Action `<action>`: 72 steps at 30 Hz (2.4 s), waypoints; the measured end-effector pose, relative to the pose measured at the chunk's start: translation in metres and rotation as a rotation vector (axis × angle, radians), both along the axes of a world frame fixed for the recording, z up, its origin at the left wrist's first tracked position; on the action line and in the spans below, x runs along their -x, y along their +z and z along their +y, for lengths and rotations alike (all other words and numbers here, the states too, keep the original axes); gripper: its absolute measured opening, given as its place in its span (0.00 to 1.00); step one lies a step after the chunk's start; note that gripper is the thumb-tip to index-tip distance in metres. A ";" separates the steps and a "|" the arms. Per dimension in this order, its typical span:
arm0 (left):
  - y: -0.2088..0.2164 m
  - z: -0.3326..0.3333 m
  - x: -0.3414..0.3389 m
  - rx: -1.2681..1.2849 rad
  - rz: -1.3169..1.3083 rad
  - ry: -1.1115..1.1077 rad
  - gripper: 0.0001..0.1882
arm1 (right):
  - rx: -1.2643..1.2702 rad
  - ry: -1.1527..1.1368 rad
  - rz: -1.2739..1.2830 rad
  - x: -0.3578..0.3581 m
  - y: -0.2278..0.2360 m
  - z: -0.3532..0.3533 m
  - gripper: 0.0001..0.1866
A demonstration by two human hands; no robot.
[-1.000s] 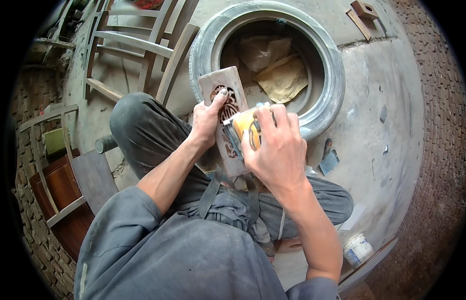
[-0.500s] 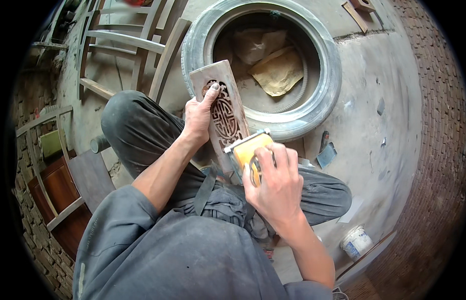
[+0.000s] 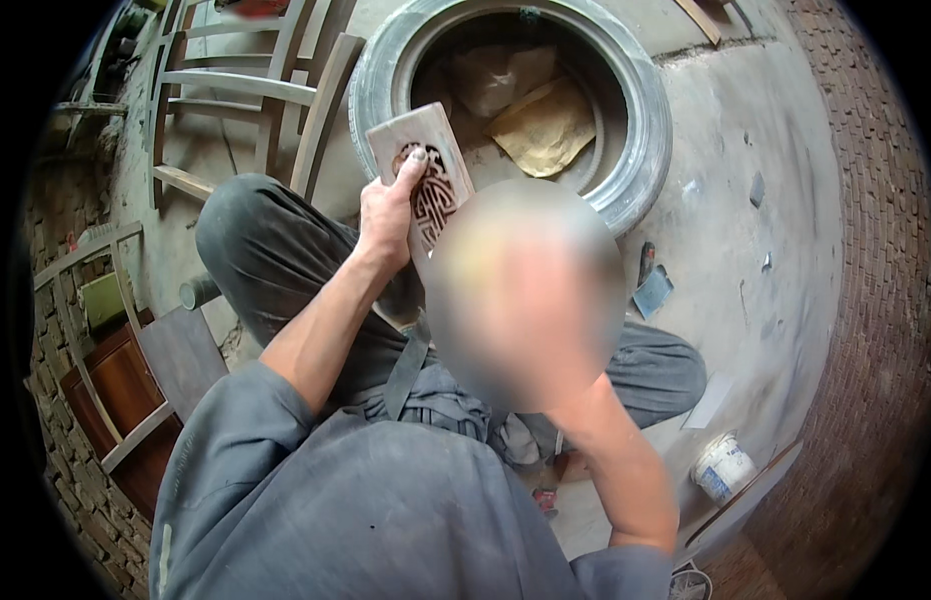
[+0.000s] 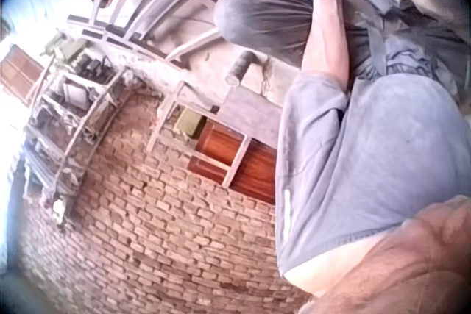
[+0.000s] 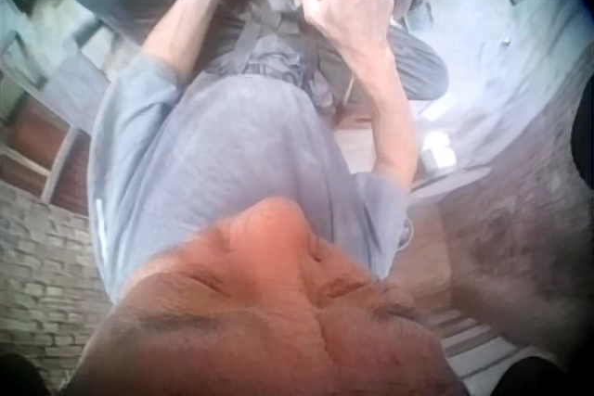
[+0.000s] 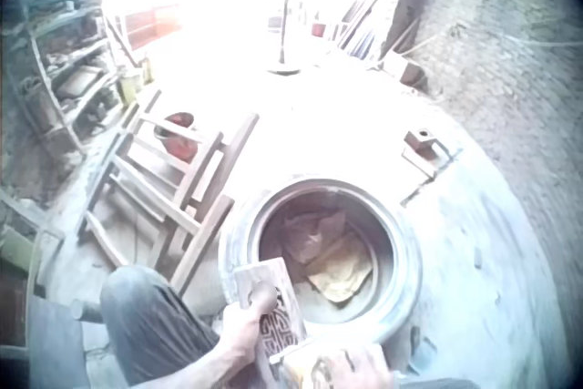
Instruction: The person sits on the ground and sands a rectangular carved wooden piece using a handheld electric sander. They rotate the piece to sand different sides and edges, then inspect the surface with their fingers.
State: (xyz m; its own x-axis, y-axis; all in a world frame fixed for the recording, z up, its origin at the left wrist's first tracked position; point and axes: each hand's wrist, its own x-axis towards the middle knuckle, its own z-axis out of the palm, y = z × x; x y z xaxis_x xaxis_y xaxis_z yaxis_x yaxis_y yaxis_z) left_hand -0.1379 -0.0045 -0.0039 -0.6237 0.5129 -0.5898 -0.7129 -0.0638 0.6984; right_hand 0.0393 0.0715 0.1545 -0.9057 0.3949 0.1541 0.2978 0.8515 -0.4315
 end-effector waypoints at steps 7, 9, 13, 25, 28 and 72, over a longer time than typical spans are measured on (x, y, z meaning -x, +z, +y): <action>-0.004 -0.001 0.001 -0.053 -0.016 0.020 0.19 | 0.129 -0.144 -0.156 -0.075 0.003 -0.032 0.22; -0.006 -0.003 0.003 -0.050 -0.010 -0.003 0.19 | 0.150 -0.186 -0.150 -0.091 0.006 -0.043 0.22; -0.006 -0.003 0.003 -0.041 0.000 -0.019 0.20 | 0.137 -0.229 -0.134 -0.096 0.009 -0.047 0.23; -0.002 -0.002 -0.001 -0.012 0.006 0.006 0.19 | 0.163 -0.247 -0.150 -0.057 0.006 -0.039 0.23; 0.000 0.000 0.000 -0.011 0.016 0.020 0.19 | 0.120 -0.240 -0.158 -0.053 0.005 -0.039 0.23; 0.003 0.001 -0.005 -0.046 -0.038 0.054 0.17 | 0.030 -0.109 -0.186 0.010 0.006 -0.038 0.19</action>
